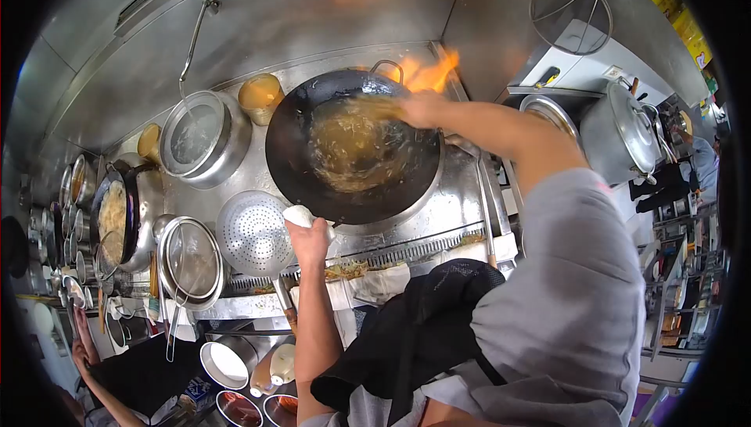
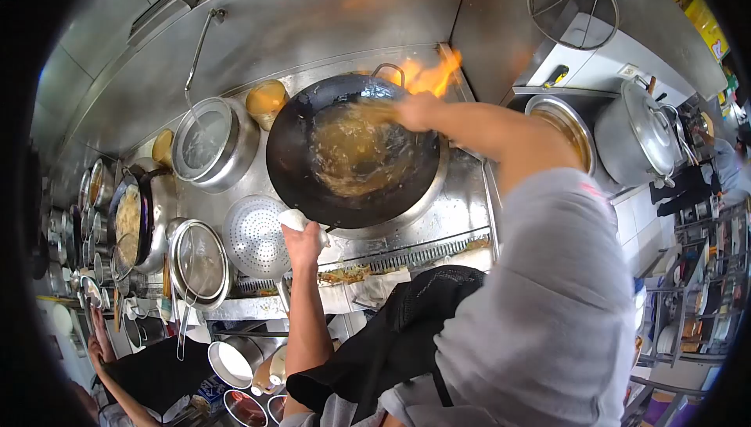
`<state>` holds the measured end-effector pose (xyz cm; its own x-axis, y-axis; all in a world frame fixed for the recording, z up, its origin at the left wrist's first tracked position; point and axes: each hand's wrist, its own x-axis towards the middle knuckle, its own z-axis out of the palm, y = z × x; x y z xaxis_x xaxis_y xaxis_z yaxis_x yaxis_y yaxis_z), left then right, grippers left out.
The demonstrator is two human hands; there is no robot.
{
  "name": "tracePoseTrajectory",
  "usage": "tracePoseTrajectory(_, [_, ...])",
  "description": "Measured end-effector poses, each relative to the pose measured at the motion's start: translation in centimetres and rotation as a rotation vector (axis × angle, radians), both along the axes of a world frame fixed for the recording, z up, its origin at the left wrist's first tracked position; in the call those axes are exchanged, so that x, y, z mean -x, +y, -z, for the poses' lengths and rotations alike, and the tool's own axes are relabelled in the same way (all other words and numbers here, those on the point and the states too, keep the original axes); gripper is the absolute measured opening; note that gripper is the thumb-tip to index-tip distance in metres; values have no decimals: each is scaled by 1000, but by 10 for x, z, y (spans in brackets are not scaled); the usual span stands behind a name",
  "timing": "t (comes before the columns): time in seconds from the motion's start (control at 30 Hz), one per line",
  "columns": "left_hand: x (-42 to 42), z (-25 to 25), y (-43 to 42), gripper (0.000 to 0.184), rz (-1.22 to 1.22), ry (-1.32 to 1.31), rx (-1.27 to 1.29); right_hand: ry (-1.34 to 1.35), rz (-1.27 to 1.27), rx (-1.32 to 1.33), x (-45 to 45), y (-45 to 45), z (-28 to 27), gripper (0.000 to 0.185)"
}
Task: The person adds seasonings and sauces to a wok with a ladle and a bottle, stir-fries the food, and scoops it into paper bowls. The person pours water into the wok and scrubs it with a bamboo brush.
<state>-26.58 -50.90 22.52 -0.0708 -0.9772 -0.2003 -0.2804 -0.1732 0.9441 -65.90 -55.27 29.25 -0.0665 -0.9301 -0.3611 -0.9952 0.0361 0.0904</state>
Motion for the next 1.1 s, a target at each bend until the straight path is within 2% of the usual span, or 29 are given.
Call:
tracePoseTrajectory(0.03, [0, 3, 0, 65, 14, 43, 10, 59, -49, 31, -15, -40, 14, 42])
tracePoseTrajectory(0.07, [0, 4, -2, 65, 9, 47, 11, -63, 78, 123, -53, -47, 13, 43])
tracePoseTrajectory(0.1, [-1, 3, -4, 64, 29, 43, 15, -188, 206, 216, -96, -36, 13, 44])
tracePoseTrajectory(0.17, [-4, 3, -3, 62, 48, 53, 27, -397, 303, 272, -140, -10, 36, 49])
tracePoseTrajectory(0.23, [-6, 10, 0, 59, 15, 178, 39, -443, 286, 253, -161, 29, 50, 55])
tracePoseTrajectory(0.3, [-8, 16, 5, 56, 15, 229, 3, -440, 213, 71, -159, 70, 31, 56])
tracePoseTrajectory(0.37, [-5, 12, 8, 55, -40, 433, -93, -374, 102, -69, -128, 110, 13, 54])
tracePoseTrajectory(0.43, [3, 10, 7, 54, -63, 497, -123, -235, 47, -197, -86, 135, -32, 52])
tracePoseTrajectory(0.5, [7, 10, 2, 53, -117, 363, -98, -80, 37, -224, -35, 119, -42, 52])
tracePoseTrajectory(0.57, [4, 16, -3, 50, -95, 283, -83, 40, 3, -122, 1, 61, -25, 49])
tracePoseTrajectory(0.63, [1, 16, -5, 48, -72, 201, -69, 24, 117, -76, -31, -9, -22, 45])
tracePoseTrajectory(0.7, [0, 12, -7, 51, -32, 161, -60, -114, 179, 164, -79, -32, 4, 45])
tracePoseTrajectory(0.77, [-8, 15, -2, 54, -19, 135, -71, -340, 298, 205, -126, -9, 36, 48])
tracePoseTrajectory(0.83, [-4, 14, -9, 57, 1, 129, -59, -355, 259, 267, -147, 27, 61, 52])
tracePoseTrajectory(0.9, [-6, 18, -5, 56, 4, 128, 13, -366, 162, 99, -147, 71, 35, 53])
tracePoseTrajectory(0.93, [-3, -3, 1, 58, -14, 92, -11, -344, 85, 54, -133, 93, 33, 53])
tracePoseTrajectory(0.97, [-3, 1, 1, 58, -5, 93, -10, -316, 3, 19, -113, 109, 27, 53])
tracePoseTrajectory(1.03, [1, 10, -4, 60, -57, 49, -11, -160, -42, -153, -72, 126, -7, 53])
tracePoseTrajectory(1.1, [2, 3, -3, 59, -69, 44, -3, 0, -9, -141, -37, 119, -43, 46])
